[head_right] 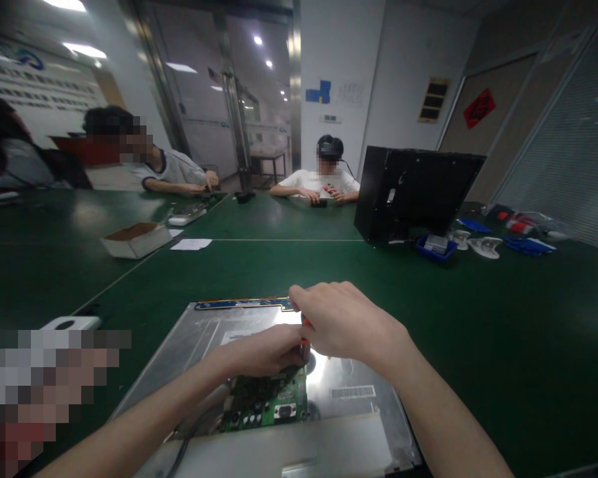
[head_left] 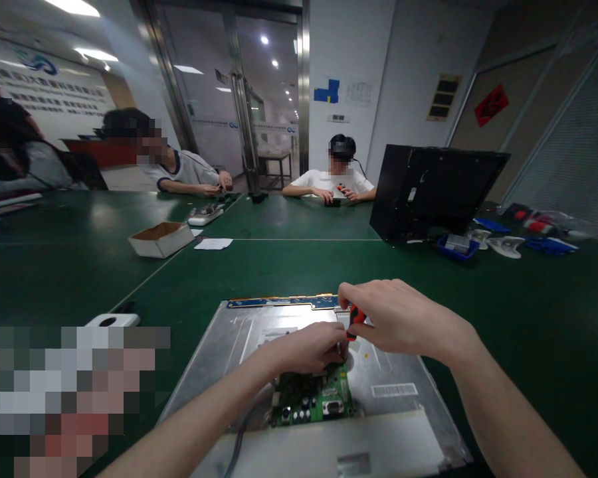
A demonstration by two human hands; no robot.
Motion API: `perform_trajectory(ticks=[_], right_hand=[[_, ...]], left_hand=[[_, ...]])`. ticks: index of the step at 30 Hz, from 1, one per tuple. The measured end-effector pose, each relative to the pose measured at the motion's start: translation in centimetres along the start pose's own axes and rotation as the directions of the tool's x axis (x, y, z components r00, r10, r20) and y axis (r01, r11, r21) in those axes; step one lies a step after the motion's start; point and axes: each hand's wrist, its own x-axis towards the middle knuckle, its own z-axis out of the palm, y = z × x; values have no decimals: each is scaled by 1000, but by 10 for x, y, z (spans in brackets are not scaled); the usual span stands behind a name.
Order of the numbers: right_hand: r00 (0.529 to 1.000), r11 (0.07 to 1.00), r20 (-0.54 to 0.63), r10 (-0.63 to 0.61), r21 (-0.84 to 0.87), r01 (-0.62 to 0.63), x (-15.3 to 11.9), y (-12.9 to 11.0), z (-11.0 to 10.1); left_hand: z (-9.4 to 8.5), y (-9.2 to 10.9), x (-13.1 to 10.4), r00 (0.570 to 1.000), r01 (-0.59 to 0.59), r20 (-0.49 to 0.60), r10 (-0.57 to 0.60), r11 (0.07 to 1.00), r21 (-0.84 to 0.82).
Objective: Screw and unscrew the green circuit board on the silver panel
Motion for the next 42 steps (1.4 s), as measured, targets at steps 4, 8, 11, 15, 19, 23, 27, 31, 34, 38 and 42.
perform_trajectory(ticks=[4,8,11,15,19,23,27,31,34,38,42], right_hand=[[1000,1000,7,-2,0,2,1,2,1],[1000,1000,9,-12,2,12,1,1,1],[1000,1000,-1,-24,-3,24,0,0,0],[999,999,14,-52,12,52,-1,-1,-1],[995,994,22,-100,44,99,-2,-1,-1],[1000,1000,17,11,10,-11,0,-4,-1],[993,990,12,121,-79,-120,3,-5,-2],[998,998,15,65,-28,-64,3,-4,-2],[999,999,25,37,8,-37,2,-3,-2],[1000,1000,9,4,18,-4,2,-3,0],[999,999,3,32,-19,-32,3,-4,0]], left_hand=[[-1,0,0,1000,-2,4,2,1000,-29],[0,-1,0,1000,-6,-5,6,999,-45],[1,-2,1,1000,-10,-13,10,999,-36],[2,-4,1,1000,-13,-14,13,1000,-19],[3,-4,1,1000,-9,-3,9,1000,-4],[2,-4,2,1000,-24,1,24,1000,-11],[2,-7,3,999,-37,7,38,998,-53],[3,-9,4,1000,-17,14,18,999,-48],[3,-8,4,1000,-21,8,21,998,-52],[2,-7,3,1000,-25,12,25,999,-35],[4,-9,4,1000,-23,10,24,999,-43]])
